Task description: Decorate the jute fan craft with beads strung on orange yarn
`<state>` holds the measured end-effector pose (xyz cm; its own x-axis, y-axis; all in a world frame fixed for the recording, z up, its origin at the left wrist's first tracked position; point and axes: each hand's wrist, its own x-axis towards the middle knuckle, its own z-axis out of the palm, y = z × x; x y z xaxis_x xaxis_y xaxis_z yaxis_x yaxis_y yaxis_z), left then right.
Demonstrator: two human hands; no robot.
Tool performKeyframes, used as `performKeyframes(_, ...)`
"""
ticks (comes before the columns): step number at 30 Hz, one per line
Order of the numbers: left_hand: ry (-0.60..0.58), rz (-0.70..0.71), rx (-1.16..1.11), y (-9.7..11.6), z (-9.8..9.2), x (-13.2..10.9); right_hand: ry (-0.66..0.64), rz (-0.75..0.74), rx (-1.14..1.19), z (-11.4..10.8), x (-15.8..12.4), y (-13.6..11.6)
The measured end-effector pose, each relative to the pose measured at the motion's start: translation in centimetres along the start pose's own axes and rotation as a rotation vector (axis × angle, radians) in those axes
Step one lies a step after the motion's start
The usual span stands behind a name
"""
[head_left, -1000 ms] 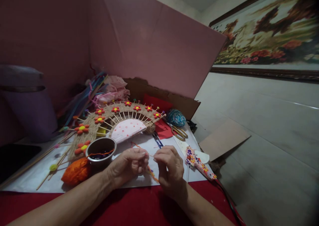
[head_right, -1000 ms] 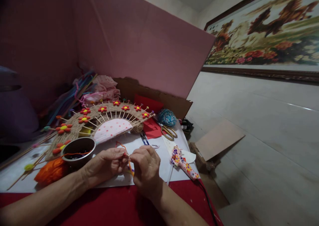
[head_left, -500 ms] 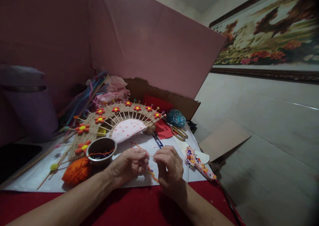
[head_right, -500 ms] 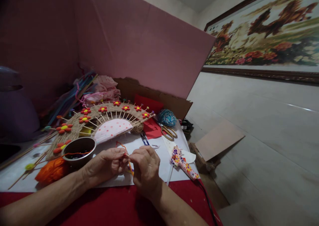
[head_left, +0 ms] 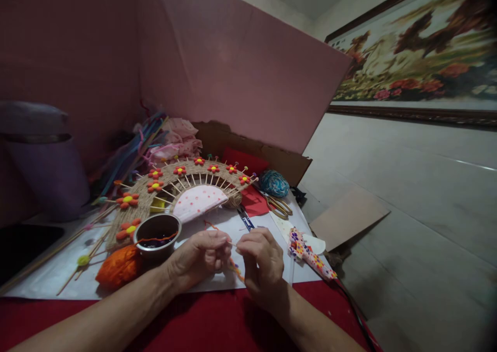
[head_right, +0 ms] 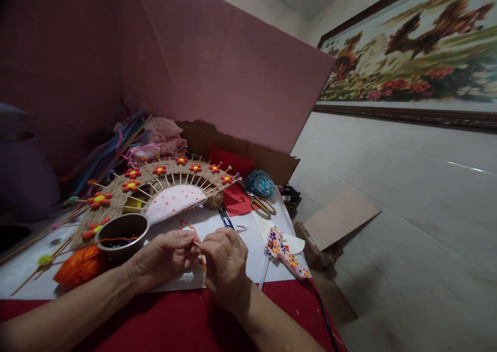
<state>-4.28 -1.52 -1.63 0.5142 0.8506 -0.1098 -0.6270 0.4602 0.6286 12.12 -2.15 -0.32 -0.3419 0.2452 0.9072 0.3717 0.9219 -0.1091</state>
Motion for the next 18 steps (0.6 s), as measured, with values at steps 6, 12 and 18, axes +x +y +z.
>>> performKeyframes(6,-0.009,0.005,0.005,-0.08,-0.05,0.09,0.011,0.015,-0.008,0.02,-0.01,-0.02)
performKeyframes(12,-0.009,0.008,0.009,0.0,-0.01,-0.01,-0.006,0.006,0.008,0.13,0.0,-0.07)
performKeyframes(18,-0.017,0.012,0.014,-0.11,-0.19,0.08,0.01,0.012,-0.022,-0.03,0.0,-0.12)
